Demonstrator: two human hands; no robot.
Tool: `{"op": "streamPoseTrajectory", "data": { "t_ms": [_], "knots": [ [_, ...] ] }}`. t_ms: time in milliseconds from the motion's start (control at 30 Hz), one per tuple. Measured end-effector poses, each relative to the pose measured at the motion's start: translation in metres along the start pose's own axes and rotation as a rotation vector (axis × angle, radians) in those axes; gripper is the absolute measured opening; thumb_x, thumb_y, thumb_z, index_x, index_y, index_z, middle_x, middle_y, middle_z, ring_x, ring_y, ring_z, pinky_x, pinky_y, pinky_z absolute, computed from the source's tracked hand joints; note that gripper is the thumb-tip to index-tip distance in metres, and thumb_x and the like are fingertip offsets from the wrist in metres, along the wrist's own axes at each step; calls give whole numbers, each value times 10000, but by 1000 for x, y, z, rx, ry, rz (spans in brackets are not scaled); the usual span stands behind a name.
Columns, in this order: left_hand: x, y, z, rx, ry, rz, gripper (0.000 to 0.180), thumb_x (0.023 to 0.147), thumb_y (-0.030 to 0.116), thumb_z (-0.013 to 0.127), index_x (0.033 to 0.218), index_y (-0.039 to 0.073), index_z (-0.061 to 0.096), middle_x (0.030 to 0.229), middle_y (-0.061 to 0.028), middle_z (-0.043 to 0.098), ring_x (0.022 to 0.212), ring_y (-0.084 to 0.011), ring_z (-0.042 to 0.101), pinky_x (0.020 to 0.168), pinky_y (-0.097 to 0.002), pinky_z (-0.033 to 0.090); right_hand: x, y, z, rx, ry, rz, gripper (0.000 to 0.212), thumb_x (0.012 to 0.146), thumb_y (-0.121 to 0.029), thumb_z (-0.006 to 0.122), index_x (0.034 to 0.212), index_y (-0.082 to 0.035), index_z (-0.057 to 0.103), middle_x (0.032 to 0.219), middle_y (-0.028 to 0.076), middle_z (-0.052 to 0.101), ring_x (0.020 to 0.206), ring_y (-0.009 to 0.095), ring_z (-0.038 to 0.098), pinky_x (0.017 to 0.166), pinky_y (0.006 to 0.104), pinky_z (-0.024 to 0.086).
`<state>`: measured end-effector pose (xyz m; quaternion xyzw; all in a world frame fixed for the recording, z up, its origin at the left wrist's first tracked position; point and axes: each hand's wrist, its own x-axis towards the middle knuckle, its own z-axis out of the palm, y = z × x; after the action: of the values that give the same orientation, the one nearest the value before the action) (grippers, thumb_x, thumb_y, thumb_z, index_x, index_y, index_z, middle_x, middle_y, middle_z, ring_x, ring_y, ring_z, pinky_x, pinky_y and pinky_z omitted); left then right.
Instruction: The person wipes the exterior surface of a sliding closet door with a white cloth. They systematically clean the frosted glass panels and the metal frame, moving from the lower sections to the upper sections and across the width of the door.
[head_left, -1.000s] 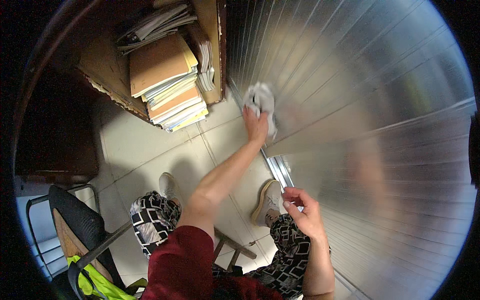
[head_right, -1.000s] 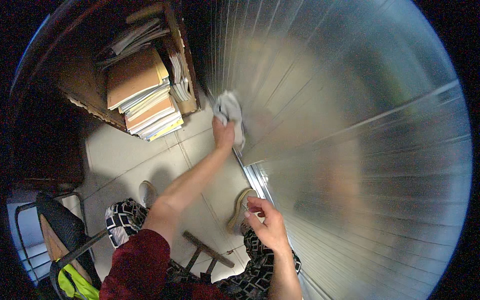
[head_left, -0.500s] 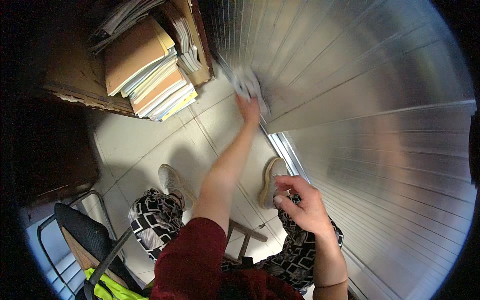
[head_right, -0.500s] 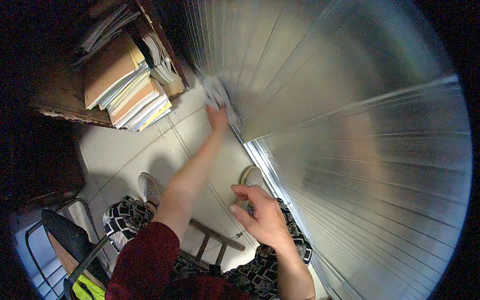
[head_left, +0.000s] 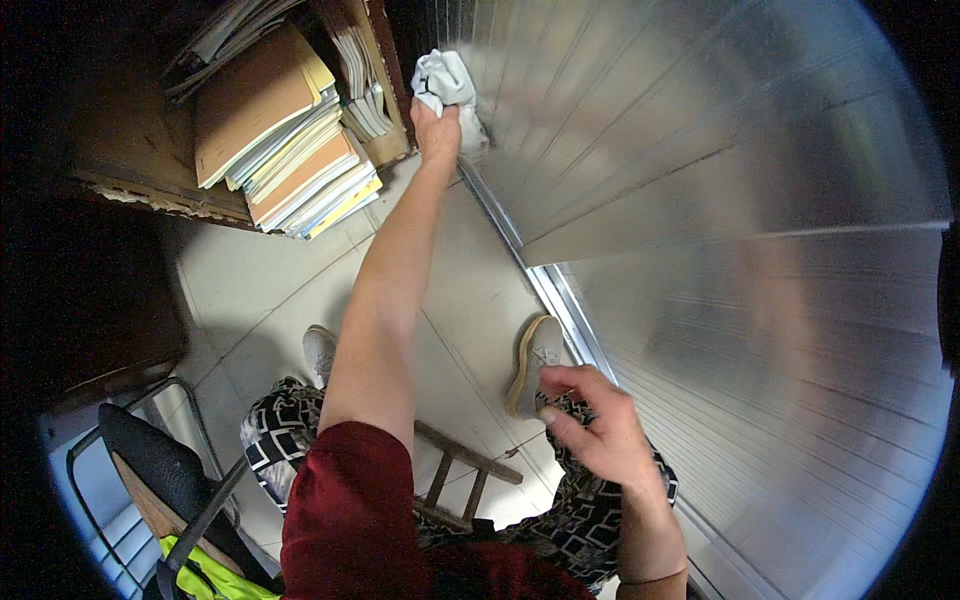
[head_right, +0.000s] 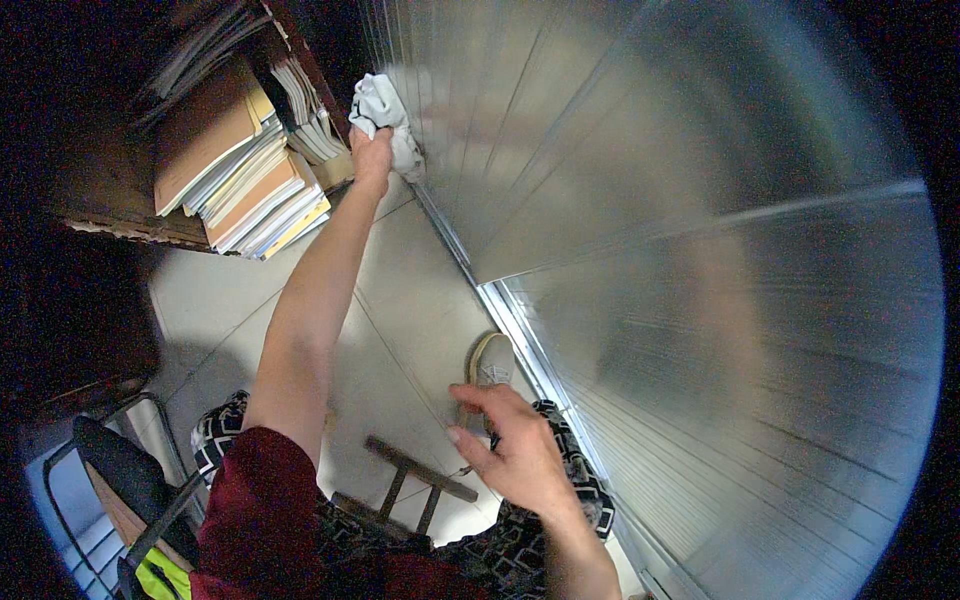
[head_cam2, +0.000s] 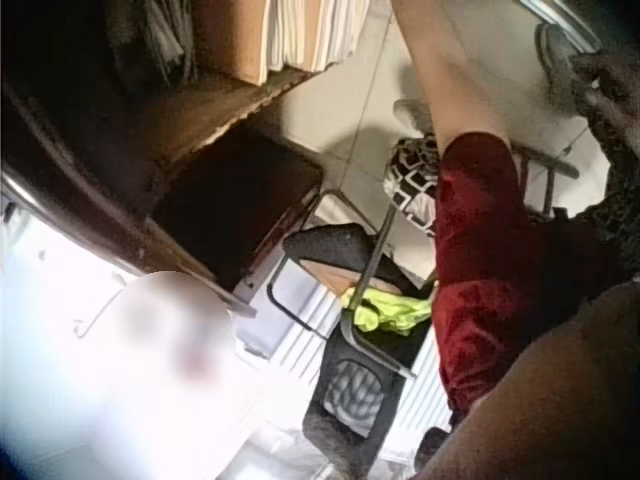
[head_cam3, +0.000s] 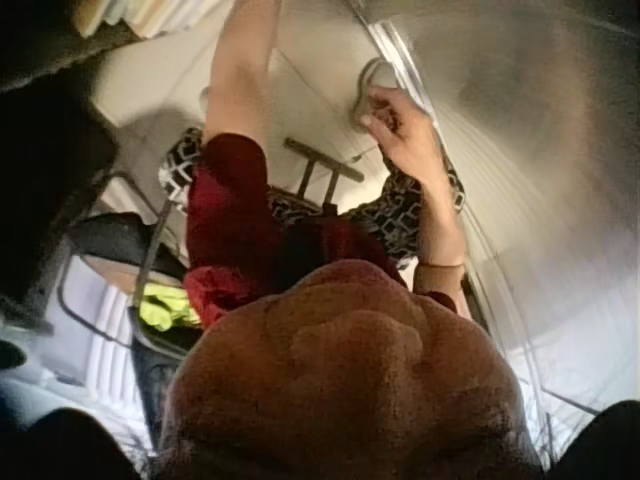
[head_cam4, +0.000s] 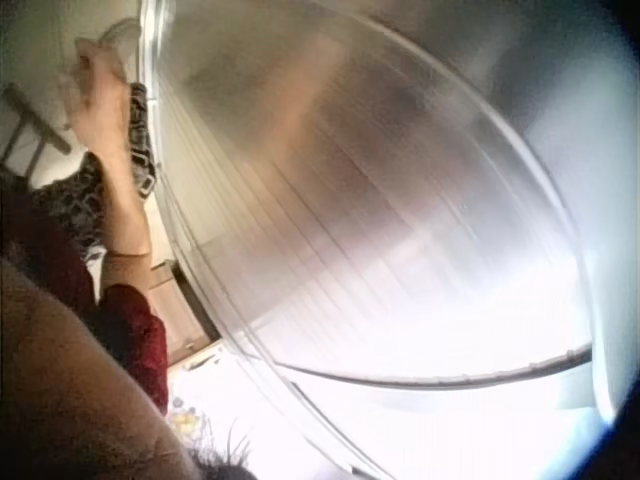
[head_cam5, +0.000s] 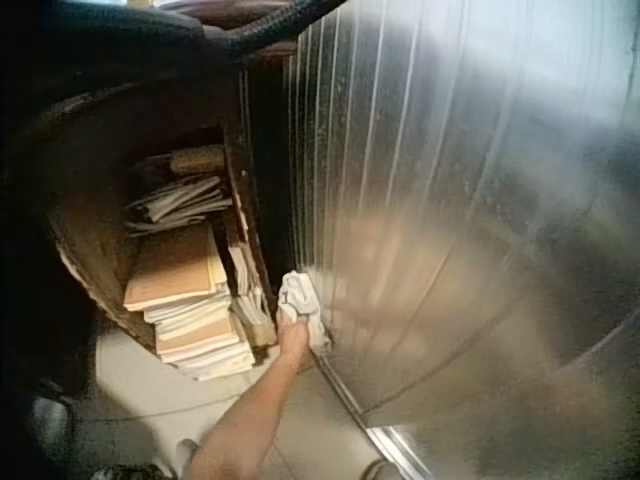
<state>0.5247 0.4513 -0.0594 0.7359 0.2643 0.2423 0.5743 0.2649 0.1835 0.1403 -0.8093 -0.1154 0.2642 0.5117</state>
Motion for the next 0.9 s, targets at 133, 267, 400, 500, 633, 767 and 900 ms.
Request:
{"op": "streamPoseTrajectory", "data": {
  "t_ms": [133, 267, 400, 500, 633, 767, 900],
  "knots": [
    [-25, -108, 12, -149, -222, -121, 559, 746, 102, 589, 1269, 29, 405, 1255, -199, 453, 1165, -351, 428, 980, -390, 341, 6, -14, 3, -3, -92, -18, 400, 743, -105, 672, 1120, -38, 556, 938, 158, 590, 881, 291, 587, 784, 365, 465],
    [-166, -231, 25, 95, -245, -244, 600, 782, 219, 595, 1299, 15, 370, 1312, -220, 413, 1201, -367, 405, 996, -385, 340, 11, -14, 8, -58, -160, -112, 388, 754, -85, 668, 1120, -23, 556, 1021, 138, 598, 910, 238, 601, 802, 326, 478],
    [-187, -214, 23, 194, -542, -584, 599, 808, 254, 566, 1339, 88, 344, 1302, -203, 437, 1160, -353, 454, 953, -398, 384, 10, -5, 3, -69, -133, -66, 399, 739, -81, 681, 1112, -16, 556, 1046, 141, 597, 939, 257, 592, 828, 337, 467],
    [-88, -194, 2, -256, -137, -578, 513, 811, 238, 573, 1277, 94, 415, 1201, -159, 509, 1057, -298, 506, 853, -411, 436, 11, -10, 6, -40, -181, -83, 404, 734, -79, 687, 1111, -13, 557, 1064, 143, 595, 969, 266, 582, 848, 346, 457],
    [-6, -43, 8, -136, -166, -294, 375, 781, 114, 547, 1150, 49, 521, 1060, -145, 597, 971, -271, 561, 836, -369, 427, 6, -6, 2, -14, -78, -109, 369, 765, -150, 672, 1099, -34, 564, 1025, 159, 588, 941, 326, 564, 816, 384, 463],
    [-12, -116, 4, 137, -178, -134, 378, 777, 115, 553, 1146, 39, 525, 1117, -185, 574, 1039, -347, 538, 889, -403, 406, 12, -17, 5, -11, -195, -143, 385, 747, -92, 684, 1108, -20, 571, 1039, 130, 600, 921, 244, 576, 807, 329, 461],
    [-185, -178, 37, 63, -267, -471, 557, 752, 89, 604, 1269, 24, 406, 1238, -195, 488, 1125, -349, 476, 949, -397, 375, 18, -13, 8, -25, -219, -128, 392, 746, -94, 685, 1112, -16, 568, 1007, 128, 602, 907, 246, 578, 795, 328, 464]
  ]
}}
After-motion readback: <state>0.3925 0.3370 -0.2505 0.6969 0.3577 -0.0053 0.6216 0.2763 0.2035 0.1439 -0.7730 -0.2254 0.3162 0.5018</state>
